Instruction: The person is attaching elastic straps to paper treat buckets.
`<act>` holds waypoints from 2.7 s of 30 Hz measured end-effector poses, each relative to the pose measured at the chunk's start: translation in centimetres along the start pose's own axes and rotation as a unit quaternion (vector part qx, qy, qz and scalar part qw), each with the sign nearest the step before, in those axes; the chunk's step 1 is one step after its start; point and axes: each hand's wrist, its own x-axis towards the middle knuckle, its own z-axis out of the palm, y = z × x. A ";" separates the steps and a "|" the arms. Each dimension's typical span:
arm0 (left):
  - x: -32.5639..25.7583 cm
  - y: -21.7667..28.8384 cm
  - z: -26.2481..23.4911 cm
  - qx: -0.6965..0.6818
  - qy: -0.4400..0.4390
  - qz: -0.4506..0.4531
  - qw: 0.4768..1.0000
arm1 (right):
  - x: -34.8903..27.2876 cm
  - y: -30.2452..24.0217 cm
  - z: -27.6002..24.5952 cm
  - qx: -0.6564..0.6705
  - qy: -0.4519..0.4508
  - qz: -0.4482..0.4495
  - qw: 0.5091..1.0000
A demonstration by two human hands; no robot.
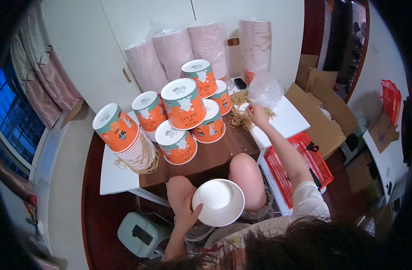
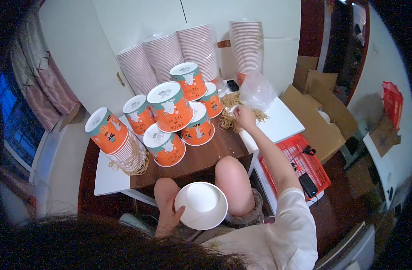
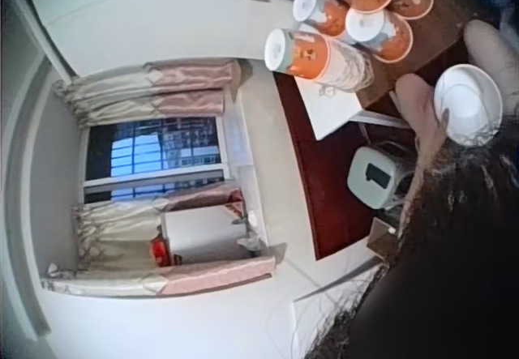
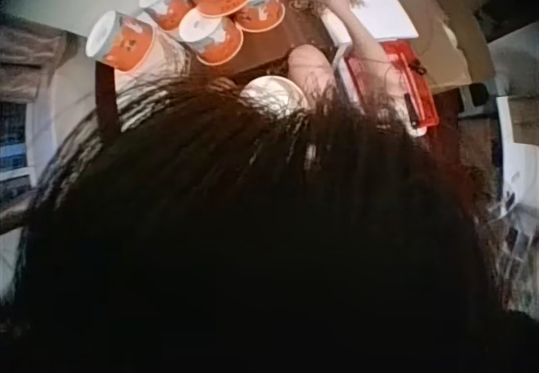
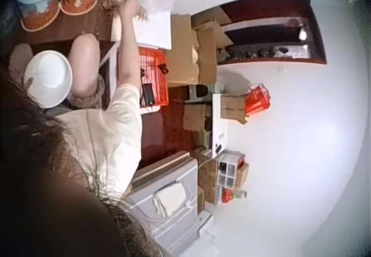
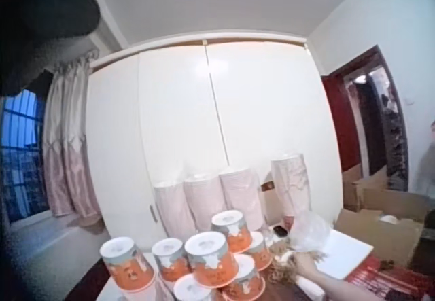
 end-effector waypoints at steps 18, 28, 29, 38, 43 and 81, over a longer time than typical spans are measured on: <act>-2.2 3.8 -1.3 -0.057 0.177 0.065 0.980 | -10.5 -17.4 -16.7 0.613 -0.203 0.018 0.763; -3.7 3.1 0.4 -0.041 0.150 -0.031 0.987 | -21.9 -15.0 -10.0 0.604 -0.367 0.107 0.699; -3.7 3.0 0.2 0.004 0.109 -0.085 0.990 | -22.3 -14.8 -9.7 0.598 -0.341 0.117 0.716; -3.6 0.9 1.4 0.049 0.054 -0.038 0.997 | -24.0 -16.8 -10.6 0.447 -0.351 0.012 0.823; -2.2 2.1 0.2 0.187 0.010 -0.022 0.982 | -26.3 -18.1 -7.3 0.348 -0.282 -0.140 0.883; -5.5 -2.1 1.2 -0.365 -0.062 -0.259 0.892 | -30.5 -17.9 -0.7 0.419 -0.393 0.001 0.819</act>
